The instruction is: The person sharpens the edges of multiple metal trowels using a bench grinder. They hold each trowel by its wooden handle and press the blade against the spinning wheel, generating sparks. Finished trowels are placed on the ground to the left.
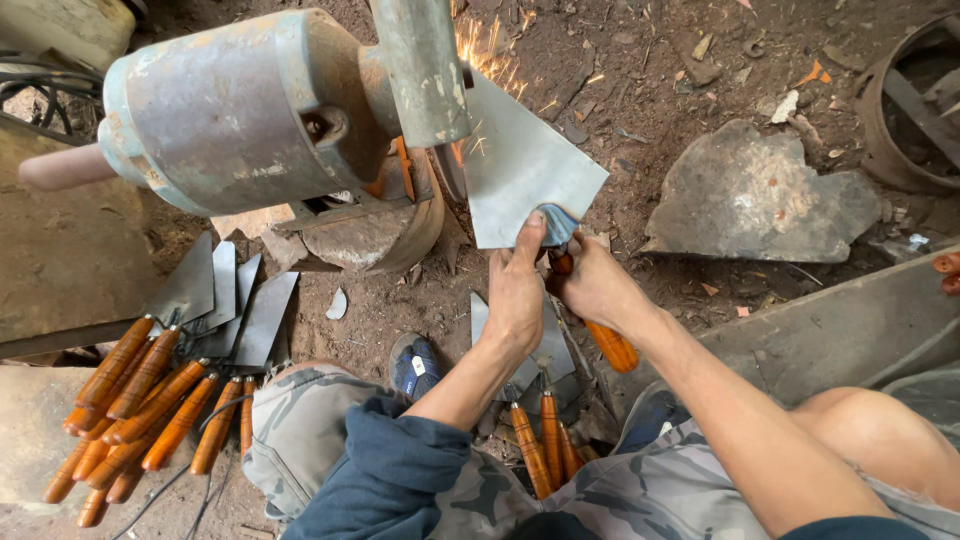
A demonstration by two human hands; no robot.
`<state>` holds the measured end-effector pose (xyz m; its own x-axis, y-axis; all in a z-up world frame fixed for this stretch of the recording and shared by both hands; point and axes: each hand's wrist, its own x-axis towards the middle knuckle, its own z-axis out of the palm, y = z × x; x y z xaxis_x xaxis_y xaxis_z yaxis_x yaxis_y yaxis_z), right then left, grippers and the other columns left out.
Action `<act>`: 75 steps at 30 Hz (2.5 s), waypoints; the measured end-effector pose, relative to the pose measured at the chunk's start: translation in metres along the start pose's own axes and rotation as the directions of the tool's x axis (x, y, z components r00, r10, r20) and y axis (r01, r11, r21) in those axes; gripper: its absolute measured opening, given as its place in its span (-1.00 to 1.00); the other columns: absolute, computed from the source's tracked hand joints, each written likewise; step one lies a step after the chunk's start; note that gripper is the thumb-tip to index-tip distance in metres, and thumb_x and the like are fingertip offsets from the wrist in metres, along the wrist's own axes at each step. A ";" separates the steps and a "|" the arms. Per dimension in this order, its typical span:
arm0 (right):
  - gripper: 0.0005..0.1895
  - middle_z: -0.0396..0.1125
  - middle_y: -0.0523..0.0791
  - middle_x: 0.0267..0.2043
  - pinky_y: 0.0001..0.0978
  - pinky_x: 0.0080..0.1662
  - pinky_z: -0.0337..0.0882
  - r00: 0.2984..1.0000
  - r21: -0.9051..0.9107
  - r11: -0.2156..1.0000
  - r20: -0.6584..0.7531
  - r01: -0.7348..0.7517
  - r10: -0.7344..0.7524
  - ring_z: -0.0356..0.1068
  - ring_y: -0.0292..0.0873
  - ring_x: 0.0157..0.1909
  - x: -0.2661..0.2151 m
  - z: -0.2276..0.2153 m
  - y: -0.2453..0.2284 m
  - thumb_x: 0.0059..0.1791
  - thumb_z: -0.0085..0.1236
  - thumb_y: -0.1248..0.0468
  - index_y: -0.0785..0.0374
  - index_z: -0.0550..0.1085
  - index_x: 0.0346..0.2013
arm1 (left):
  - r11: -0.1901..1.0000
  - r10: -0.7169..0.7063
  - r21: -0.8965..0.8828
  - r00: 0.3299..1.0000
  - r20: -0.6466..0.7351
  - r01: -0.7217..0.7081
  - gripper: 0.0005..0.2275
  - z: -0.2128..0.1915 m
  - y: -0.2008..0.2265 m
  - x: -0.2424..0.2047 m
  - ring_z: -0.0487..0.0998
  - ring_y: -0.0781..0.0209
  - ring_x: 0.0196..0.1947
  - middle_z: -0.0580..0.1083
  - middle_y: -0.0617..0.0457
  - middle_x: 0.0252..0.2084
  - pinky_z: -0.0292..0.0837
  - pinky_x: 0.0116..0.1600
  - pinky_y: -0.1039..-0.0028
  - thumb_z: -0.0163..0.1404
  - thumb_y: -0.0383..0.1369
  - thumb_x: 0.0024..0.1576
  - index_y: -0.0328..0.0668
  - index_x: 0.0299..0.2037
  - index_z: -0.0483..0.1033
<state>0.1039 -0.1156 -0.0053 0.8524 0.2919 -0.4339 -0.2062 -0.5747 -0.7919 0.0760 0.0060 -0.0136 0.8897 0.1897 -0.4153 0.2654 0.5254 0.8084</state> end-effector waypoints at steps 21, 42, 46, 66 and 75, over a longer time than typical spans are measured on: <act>-0.72 0.28 -0.04 -0.65 -0.33 -0.65 0.34 0.923 0.562 0.761 0.362 -0.325 0.127 0.32 -0.14 -0.72 -0.170 -0.035 -0.028 -0.03 0.07 0.25 0.46 0.34 -0.45 | 0.961 0.021 0.238 0.891 0.454 -0.144 -0.50 0.018 0.050 -0.108 0.57 0.24 -0.18 0.58 -0.11 -0.18 0.53 -0.06 0.42 0.17 -0.04 0.13 -0.48 -0.07 0.57; -0.78 0.33 -0.05 -0.59 -0.32 -0.64 0.35 0.943 0.512 0.799 0.264 -0.315 0.203 0.35 -0.13 -0.69 -0.148 -0.032 -0.051 -0.12 0.08 0.31 0.41 0.36 -0.27 | 0.985 0.018 0.148 0.902 0.432 -0.090 -0.55 0.016 0.052 -0.102 0.47 0.38 -0.32 0.48 0.14 -0.31 0.45 -0.24 0.48 0.04 -0.01 0.19 -0.34 -0.08 0.52; -0.82 0.36 -0.02 -0.51 -0.22 -0.56 0.33 0.969 0.271 0.931 0.090 -0.245 0.229 0.31 -0.09 -0.62 -0.105 -0.008 -0.035 -0.04 0.04 0.35 0.45 0.45 -0.23 | 0.990 -0.127 0.081 0.968 0.218 0.112 -0.48 0.015 0.022 -0.083 0.40 0.26 -0.49 0.46 0.09 -0.45 0.31 -0.42 0.40 -0.03 0.07 0.21 -0.40 -0.22 0.58; -0.85 0.52 -0.01 -0.38 -0.23 -0.17 0.47 0.969 0.076 0.968 0.087 -0.238 0.232 0.45 -0.16 -0.28 -0.108 0.017 0.024 -0.06 0.06 0.37 0.35 0.49 -0.23 | 0.993 -0.077 0.103 0.979 0.188 0.058 -0.47 -0.018 -0.011 -0.117 0.35 0.47 -0.42 0.45 0.25 -0.44 0.29 -0.30 0.55 0.00 0.19 0.17 -0.22 -0.36 0.55; -0.78 0.51 -0.06 -0.30 -0.32 -0.11 0.45 0.998 0.117 0.992 0.058 -0.038 0.031 0.43 -0.24 -0.21 -0.085 0.011 0.010 -0.05 -0.01 0.43 0.33 0.47 -0.13 | 0.978 -0.195 0.077 0.980 0.035 0.192 -0.58 -0.008 -0.006 -0.093 0.35 0.41 -0.40 0.46 0.16 -0.44 0.30 -0.27 0.50 0.04 0.00 0.16 -0.31 -0.37 0.57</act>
<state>0.0246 -0.1376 0.0190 0.8162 0.3179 -0.4824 -0.2932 -0.4916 -0.8200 -0.0118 -0.0081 0.0167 0.8333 0.0542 -0.5502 0.4591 0.4868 0.7432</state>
